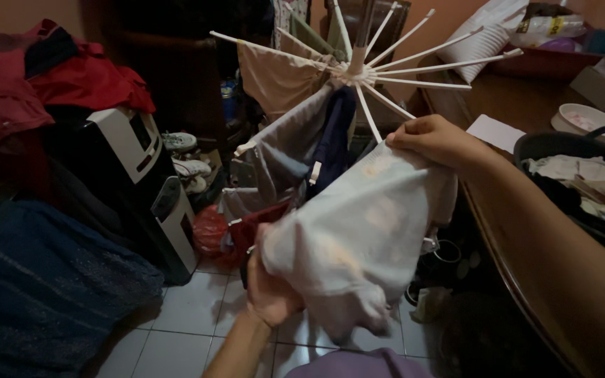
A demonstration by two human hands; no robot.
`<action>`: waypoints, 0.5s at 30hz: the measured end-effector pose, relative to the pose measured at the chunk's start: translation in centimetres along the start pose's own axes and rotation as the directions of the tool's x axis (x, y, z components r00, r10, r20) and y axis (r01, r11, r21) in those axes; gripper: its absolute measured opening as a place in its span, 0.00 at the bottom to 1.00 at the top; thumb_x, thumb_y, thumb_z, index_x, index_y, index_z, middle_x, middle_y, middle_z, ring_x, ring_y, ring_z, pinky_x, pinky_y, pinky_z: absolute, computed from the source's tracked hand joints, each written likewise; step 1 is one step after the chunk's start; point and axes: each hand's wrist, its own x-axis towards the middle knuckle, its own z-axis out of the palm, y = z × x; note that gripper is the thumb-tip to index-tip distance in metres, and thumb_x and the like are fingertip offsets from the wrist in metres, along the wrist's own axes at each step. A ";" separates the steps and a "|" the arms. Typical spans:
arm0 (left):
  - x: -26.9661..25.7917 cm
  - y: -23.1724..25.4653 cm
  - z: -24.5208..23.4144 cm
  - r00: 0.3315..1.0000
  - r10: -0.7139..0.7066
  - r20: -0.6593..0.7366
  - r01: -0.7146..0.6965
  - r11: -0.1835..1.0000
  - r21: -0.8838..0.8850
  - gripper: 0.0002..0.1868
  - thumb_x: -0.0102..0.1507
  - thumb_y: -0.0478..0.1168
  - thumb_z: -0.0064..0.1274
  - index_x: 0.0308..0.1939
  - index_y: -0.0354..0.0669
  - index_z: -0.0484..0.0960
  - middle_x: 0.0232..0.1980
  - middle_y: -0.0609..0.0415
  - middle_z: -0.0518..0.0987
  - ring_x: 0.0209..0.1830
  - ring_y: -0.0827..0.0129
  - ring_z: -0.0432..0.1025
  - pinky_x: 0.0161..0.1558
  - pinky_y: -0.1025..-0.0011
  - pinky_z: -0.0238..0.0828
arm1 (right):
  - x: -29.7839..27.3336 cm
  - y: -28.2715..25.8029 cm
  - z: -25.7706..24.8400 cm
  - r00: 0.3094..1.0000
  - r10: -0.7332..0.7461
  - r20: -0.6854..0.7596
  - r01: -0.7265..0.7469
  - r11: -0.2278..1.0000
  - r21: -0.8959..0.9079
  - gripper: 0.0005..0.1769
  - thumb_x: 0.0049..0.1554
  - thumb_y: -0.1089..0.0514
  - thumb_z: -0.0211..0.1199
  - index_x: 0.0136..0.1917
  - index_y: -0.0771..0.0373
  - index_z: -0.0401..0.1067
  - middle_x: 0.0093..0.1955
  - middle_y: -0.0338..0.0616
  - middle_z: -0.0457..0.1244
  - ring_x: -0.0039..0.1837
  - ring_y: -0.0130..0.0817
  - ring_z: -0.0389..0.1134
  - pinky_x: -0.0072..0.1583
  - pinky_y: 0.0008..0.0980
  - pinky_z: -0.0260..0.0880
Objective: The person takes various pieces of clothing from a black laundry basket and hangs them on a white radial drying rack. The items include underwear, socks, and shirts, which are draped over the rack's arms one by one.
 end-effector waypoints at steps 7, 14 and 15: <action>-1.1 -3.7 3.5 0.978 0.111 0.177 -0.038 0.926 -0.375 0.62 0.54 0.85 0.26 0.74 0.38 0.61 0.74 0.38 0.66 0.71 0.46 0.64 0.70 0.50 0.59 | 3.8 2.1 0.0 1.000 0.002 0.013 0.000 0.996 -0.093 0.20 0.61 0.45 0.64 0.48 0.66 0.79 0.38 0.42 0.66 0.39 0.29 0.63 0.44 0.32 0.66; 0.8 -4.8 8.1 0.961 0.154 -0.231 -0.163 0.986 -0.021 0.35 0.66 0.54 0.53 0.71 0.39 0.69 0.68 0.50 0.77 0.66 0.64 0.73 0.67 0.68 0.69 | 7.1 2.2 -1.7 0.979 -0.146 0.141 0.168 0.973 -0.160 0.19 0.58 0.45 0.65 0.51 0.63 0.79 0.45 0.38 0.71 0.48 0.23 0.69 0.53 0.25 0.68; 0.9 -5.1 8.9 0.962 0.112 -0.251 -0.124 0.992 -0.034 0.33 0.65 0.53 0.53 0.69 0.39 0.71 0.64 0.50 0.79 0.62 0.64 0.74 0.64 0.68 0.71 | 7.5 2.2 -1.9 0.975 -0.130 0.182 0.158 0.976 -0.148 0.20 0.57 0.45 0.65 0.51 0.63 0.79 0.45 0.39 0.71 0.48 0.25 0.69 0.52 0.27 0.68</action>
